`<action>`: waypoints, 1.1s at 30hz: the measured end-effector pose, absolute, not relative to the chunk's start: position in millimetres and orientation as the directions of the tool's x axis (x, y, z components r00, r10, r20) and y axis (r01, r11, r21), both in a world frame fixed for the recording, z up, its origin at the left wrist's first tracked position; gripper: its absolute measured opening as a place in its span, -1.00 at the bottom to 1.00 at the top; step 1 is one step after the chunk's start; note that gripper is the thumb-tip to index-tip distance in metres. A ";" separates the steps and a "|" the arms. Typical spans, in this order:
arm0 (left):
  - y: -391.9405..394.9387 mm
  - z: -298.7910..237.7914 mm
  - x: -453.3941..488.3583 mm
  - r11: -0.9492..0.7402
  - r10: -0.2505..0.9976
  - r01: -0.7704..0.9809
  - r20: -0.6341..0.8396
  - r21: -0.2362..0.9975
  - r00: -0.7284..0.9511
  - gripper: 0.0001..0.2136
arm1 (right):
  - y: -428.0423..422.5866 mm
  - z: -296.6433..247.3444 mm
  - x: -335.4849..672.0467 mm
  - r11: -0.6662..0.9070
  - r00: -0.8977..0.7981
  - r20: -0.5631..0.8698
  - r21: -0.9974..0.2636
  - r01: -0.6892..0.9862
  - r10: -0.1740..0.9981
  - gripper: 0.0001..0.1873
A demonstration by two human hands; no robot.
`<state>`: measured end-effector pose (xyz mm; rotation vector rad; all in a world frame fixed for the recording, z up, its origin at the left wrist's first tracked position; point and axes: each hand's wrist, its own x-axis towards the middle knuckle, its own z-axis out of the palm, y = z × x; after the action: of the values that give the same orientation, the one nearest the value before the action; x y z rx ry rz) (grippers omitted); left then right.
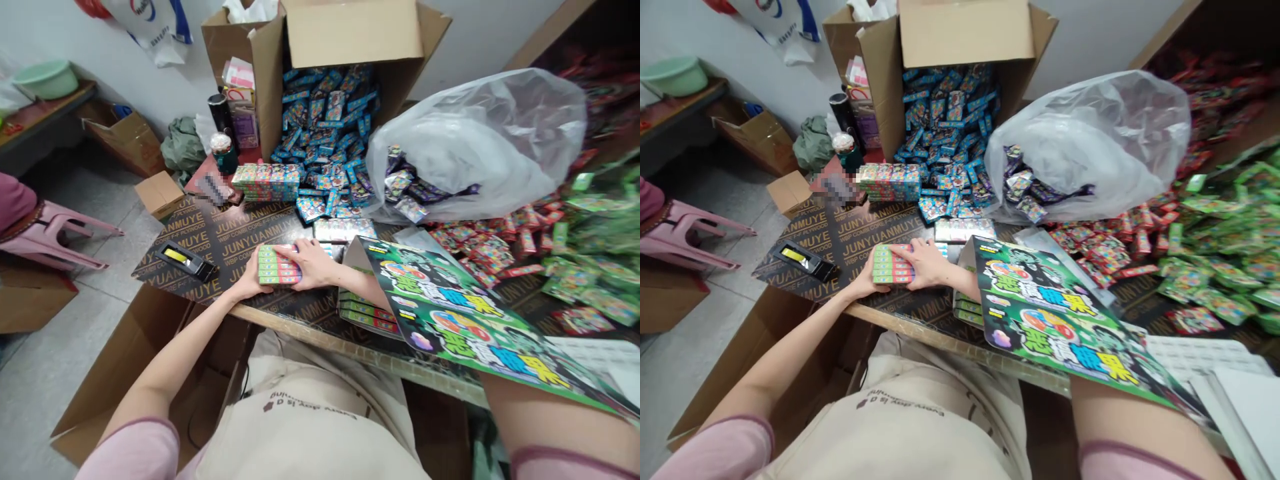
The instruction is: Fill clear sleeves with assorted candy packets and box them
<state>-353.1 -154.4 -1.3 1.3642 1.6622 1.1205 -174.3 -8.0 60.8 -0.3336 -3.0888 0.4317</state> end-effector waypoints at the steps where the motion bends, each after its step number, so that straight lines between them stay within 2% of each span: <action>1: -158.1 10.3 -353.9 0.067 0.981 0.349 0.002 0.935 -0.194 0.28 | -11.6 67.3 -173.3 0.913 -0.972 -0.031 -0.337 0.229 0.232 0.16; 4: -173.0 48.2 -369.0 0.013 0.997 0.291 0.009 0.957 -0.073 0.20 | -24.7 92.4 -158.0 0.733 -0.966 -0.022 -0.647 0.210 0.258 0.19; 6: -175.8 66.4 -382.8 -0.054 0.998 0.258 0.057 0.965 -0.004 0.08 | -32.5 114.5 -136.5 0.536 -0.983 -0.041 -0.834 0.133 0.181 0.15; 8: -166.3 74.1 -385.8 -0.062 0.994 0.338 0.088 0.939 -0.062 -0.16 | -35.3 140.6 -107.5 0.400 -0.994 -0.088 -0.910 0.106 0.065 0.07; 9: -156.8 74.5 -380.2 -0.050 0.993 0.404 0.090 0.914 -0.079 -0.27 | -34.0 154.7 -91.5 0.395 -0.993 -0.113 -0.911 0.117 0.034 0.06; 10: -144.7 73.2 -369.4 -0.045 0.993 0.471 0.089 0.881 -0.072 -0.37 | -30.8 168.9 -75.4 0.436 -0.991 -0.131 -0.890 0.134 0.036 0.08; 12: -115.0 68.4 -334.3 -0.109 0.994 0.562 0.097 0.820 0.051 -0.48 | -19.3 195.3 -45.3 0.599 -0.985 -0.119 -0.782 0.171 0.125 0.12; 14: -82.8 64.1 -288.2 -0.248 0.964 0.550 0.144 0.798 0.225 -0.55 | -4.4 214.7 -21.4 0.766 -0.962 -0.047 -0.595 0.242 0.268 0.10; 16: -53.9 62.0 -241.5 -0.344 0.925 0.526 0.183 0.778 0.334 -0.58 | 10.7 222.8 -4.5 0.863 -0.916 0.065 -0.365 0.348 0.397 0.07; 19: -24.3 61.4 -189.9 -0.366 0.890 0.638 0.053 0.678 0.453 -0.59 | 31.0 210.4 11.8 0.876 -0.852 0.212 -0.057 0.479 0.480 0.06; 21: -15.7 61.4 -173.7 -0.353 0.858 0.696 -0.081 0.625 0.508 -0.56 | 41.9 190.3 19.6 0.866 -0.851 0.234 0.059 0.496 0.471 0.06; 23: -17.0 63.0 -169.3 -0.377 0.821 0.681 -0.115 0.628 0.560 -0.48 | 49.6 168.1 25.6 0.871 -0.866 0.225 0.114 0.479 0.447 0.05; 26: -38.9 73.5 -171.4 -0.466 0.802 0.680 -0.053 0.566 0.595 -0.38 | 52.0 145.1 32.9 0.877 -0.881 0.206 0.143 0.459 0.427 0.04; 29: -73.6 95.0 -179.5 -0.505 0.824 0.771 -0.047 0.388 0.564 -0.52 | 41.2 141.4 37.7 0.879 -0.891 0.133 0.157 0.451 0.434 0.02; 30: -81.4 103.0 -185.6 -0.522 0.817 0.769 -0.043 0.368 0.575 -0.59 | 36.8 142.6 37.8 0.884 -0.898 0.092 0.161 0.439 0.429 0.00; 31: -84.1 110.1 -192.9 -0.512 0.831 0.774 -0.016 0.373 0.557 -0.64 | 33.7 143.5 37.1 0.887 -0.902 0.057 0.167 0.430 0.427 -0.02; 33: -72.3 119.8 -204.6 -0.416 0.909 0.841 0.197 0.347 0.368 -0.62 | 33.6 142.5 34.9 0.891 -0.909 0.014 0.191 0.412 0.417 -0.06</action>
<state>-204.6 -72.3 119.8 2.4375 1.5791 0.5357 34.9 33.6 142.5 -0.6759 -3.0816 -0.3017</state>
